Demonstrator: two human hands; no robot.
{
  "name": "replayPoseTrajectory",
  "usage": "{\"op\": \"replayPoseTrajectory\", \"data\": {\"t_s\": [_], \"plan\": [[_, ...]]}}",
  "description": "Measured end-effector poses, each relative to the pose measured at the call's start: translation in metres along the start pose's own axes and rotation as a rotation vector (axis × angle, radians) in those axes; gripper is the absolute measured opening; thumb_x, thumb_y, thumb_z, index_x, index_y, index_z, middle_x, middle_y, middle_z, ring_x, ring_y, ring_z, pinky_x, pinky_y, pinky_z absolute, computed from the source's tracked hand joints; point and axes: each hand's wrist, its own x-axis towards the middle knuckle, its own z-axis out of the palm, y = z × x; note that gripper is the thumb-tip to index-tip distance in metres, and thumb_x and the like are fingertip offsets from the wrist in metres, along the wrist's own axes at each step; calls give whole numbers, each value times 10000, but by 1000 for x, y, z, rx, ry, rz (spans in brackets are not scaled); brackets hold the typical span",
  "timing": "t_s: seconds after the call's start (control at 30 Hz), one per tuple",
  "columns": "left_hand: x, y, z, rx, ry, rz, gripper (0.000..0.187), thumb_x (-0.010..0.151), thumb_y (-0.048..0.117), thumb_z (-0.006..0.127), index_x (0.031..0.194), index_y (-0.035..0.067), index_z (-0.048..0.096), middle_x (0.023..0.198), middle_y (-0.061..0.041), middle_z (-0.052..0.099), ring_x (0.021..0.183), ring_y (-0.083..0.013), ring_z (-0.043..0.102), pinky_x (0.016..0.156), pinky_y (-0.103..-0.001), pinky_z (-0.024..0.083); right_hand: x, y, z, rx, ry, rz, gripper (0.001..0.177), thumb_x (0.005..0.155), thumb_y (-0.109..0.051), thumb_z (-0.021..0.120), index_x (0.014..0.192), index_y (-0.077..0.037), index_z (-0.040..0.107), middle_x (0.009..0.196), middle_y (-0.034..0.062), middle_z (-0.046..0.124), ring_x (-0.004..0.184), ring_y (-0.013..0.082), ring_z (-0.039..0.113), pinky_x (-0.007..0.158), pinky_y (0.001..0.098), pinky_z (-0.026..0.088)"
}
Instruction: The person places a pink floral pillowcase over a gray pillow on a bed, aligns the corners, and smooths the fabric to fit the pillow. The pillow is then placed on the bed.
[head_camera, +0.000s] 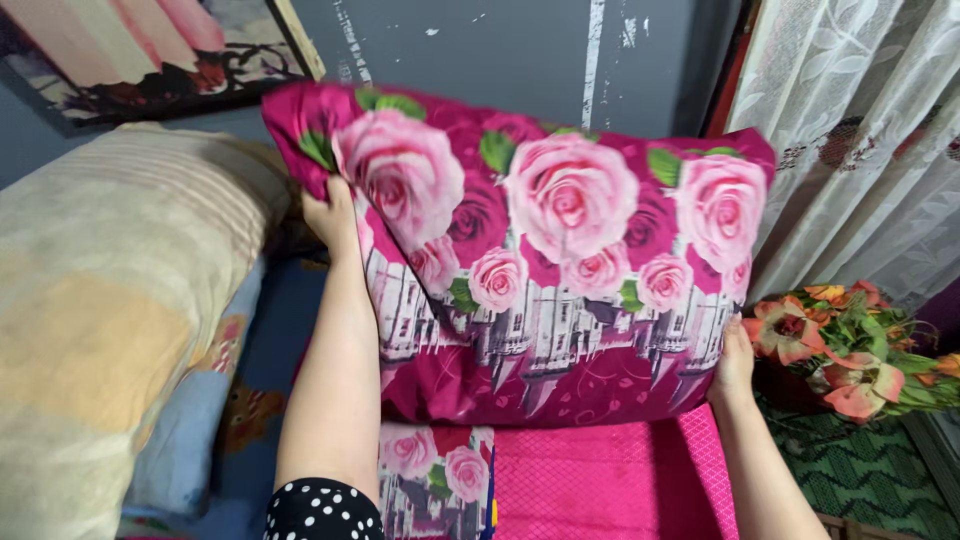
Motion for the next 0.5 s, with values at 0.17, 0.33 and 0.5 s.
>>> {"op": "replayPoseTrajectory", "data": {"t_s": [0.17, 0.33, 0.5], "plan": [[-38, -52, 16, -235, -56, -240, 391, 889, 227, 661, 1163, -51, 671, 1039, -243, 758, 936, -379, 705, 869, -436, 550, 28, -12, 1, -261, 121, 44, 548, 1138, -460, 571, 1333, 50, 615, 1191, 111, 648, 1029, 156, 582, 918, 332, 482], [-54, -67, -1, 291, -564, -382, 769, 915, 348, 762, 1431, -68, 371, 1224, -315, 640, 1134, -400, 639, 955, -426, 500, 49, -3, 24, -371, 79, 154, 561, 1090, -454, 554, 1464, -36, 543, 1267, 99, 640, 1119, 181, 547, 962, 338, 446], [-116, -88, -31, 449, -1055, -226, 978, 917, 493, 747, 1588, -3, 236, 1626, -364, 265, 1530, -446, 256, 1220, -454, 265, 31, 12, 30, -756, 12, 122, 662, 1007, -470, 577, 1561, -129, 458, 1434, 131, 593, 1292, 221, 547, 1090, 339, 392]]}}
